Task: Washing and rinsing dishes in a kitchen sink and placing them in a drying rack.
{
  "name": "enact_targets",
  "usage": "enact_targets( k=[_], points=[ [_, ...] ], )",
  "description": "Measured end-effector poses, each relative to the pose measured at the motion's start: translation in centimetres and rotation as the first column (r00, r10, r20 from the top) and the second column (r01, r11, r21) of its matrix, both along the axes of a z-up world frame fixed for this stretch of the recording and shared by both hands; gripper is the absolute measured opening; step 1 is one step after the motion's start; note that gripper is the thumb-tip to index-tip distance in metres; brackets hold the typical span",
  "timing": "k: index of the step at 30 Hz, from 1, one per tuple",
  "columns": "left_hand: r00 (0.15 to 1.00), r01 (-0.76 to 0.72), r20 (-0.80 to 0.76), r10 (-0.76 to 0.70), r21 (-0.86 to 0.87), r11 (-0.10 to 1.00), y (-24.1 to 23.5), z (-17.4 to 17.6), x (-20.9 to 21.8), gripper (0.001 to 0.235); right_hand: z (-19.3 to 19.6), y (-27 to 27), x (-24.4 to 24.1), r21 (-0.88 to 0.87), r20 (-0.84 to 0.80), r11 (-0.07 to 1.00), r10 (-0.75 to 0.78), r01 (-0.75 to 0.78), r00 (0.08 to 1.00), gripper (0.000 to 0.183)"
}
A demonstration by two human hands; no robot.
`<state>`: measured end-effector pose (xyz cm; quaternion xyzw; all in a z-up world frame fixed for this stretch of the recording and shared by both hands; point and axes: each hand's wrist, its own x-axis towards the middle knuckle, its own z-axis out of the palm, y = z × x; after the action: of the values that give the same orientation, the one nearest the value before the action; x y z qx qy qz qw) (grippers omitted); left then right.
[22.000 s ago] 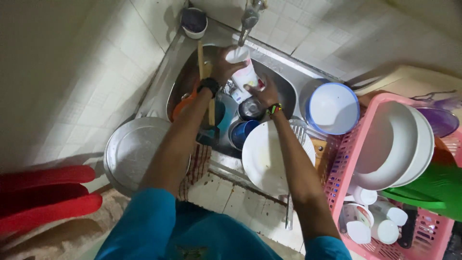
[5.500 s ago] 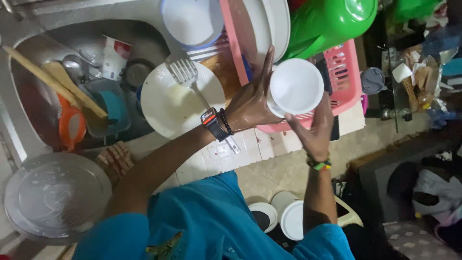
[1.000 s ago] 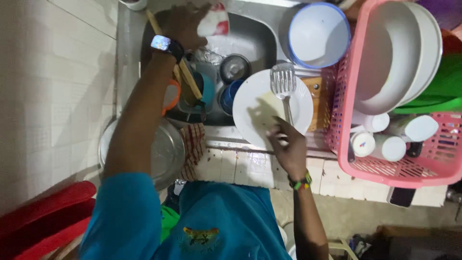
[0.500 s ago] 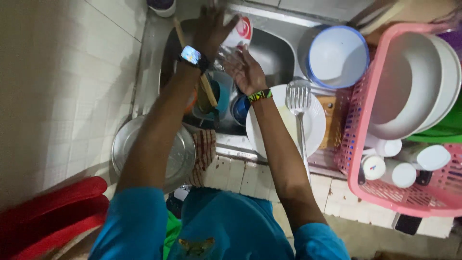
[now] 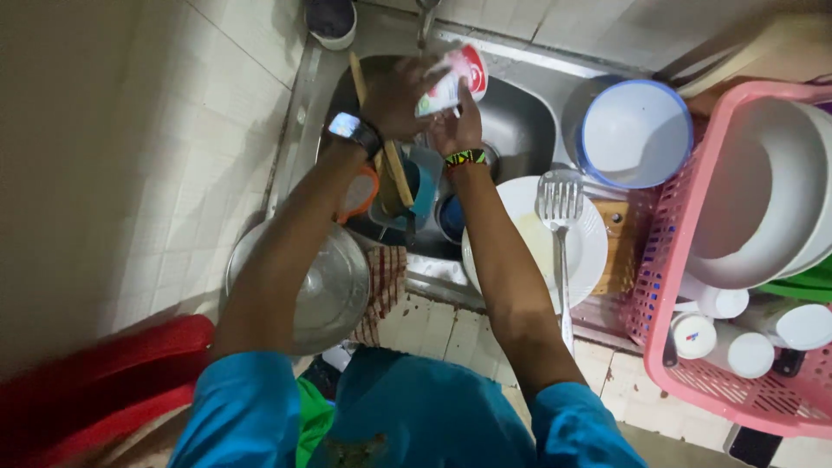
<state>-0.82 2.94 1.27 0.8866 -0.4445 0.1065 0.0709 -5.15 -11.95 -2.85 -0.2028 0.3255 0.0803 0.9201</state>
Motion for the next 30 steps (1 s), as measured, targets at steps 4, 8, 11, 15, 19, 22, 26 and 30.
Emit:
enact_targets(
  k=[4,8,11,15,19,22,26,30],
  points=[
    [0.874,-0.218,-0.476,0.095,-0.211,0.953,-0.5,3.3,-0.1,0.076,-0.3,0.6,0.1,0.051,0.232,0.990,-0.137,0.129,0.963,0.044],
    [0.708,-0.472,-0.677,0.202,-0.240,0.848,-2.4,4.3,-0.9,0.062,-1.6,0.8,0.8,-0.088,0.190,0.959,-0.250,0.270,0.950,0.051],
    [0.558,-0.615,-0.731,0.393,-0.046,0.787,-3.8,4.0,-0.5,0.088,-3.3,0.3,0.0,0.113,0.410,0.960,-0.280,0.257,0.868,0.049],
    [0.469,-0.625,-0.830,0.300,-0.072,0.778,-3.7,1.5,0.3,0.074,-6.4,0.3,0.2,0.229,0.429,0.940,-0.331,0.253,0.840,0.053],
    [0.740,-0.646,-0.333,0.584,-0.109,0.756,-3.2,-3.9,1.0,0.071,-7.1,0.3,-0.2,0.020,0.234,0.996,-0.090,0.088,0.968,0.026],
    [0.859,-0.462,0.182,0.478,-0.124,0.878,-1.9,-4.3,0.1,0.037,-2.4,1.0,-0.8,-0.098,0.165,0.987,0.144,-0.129,0.976,0.033],
    [0.776,-0.328,0.499,0.385,-0.202,0.923,-0.9,-2.6,-1.4,0.018,2.1,2.4,-1.0,-0.020,0.265,0.978,0.205,-0.207,0.942,0.026],
    [0.865,-0.380,0.219,0.452,-0.303,0.874,0.5,-0.6,-2.8,0.026,4.8,2.9,-0.8,-0.060,0.085,0.977,0.210,-0.205,0.974,0.046]
  ],
)
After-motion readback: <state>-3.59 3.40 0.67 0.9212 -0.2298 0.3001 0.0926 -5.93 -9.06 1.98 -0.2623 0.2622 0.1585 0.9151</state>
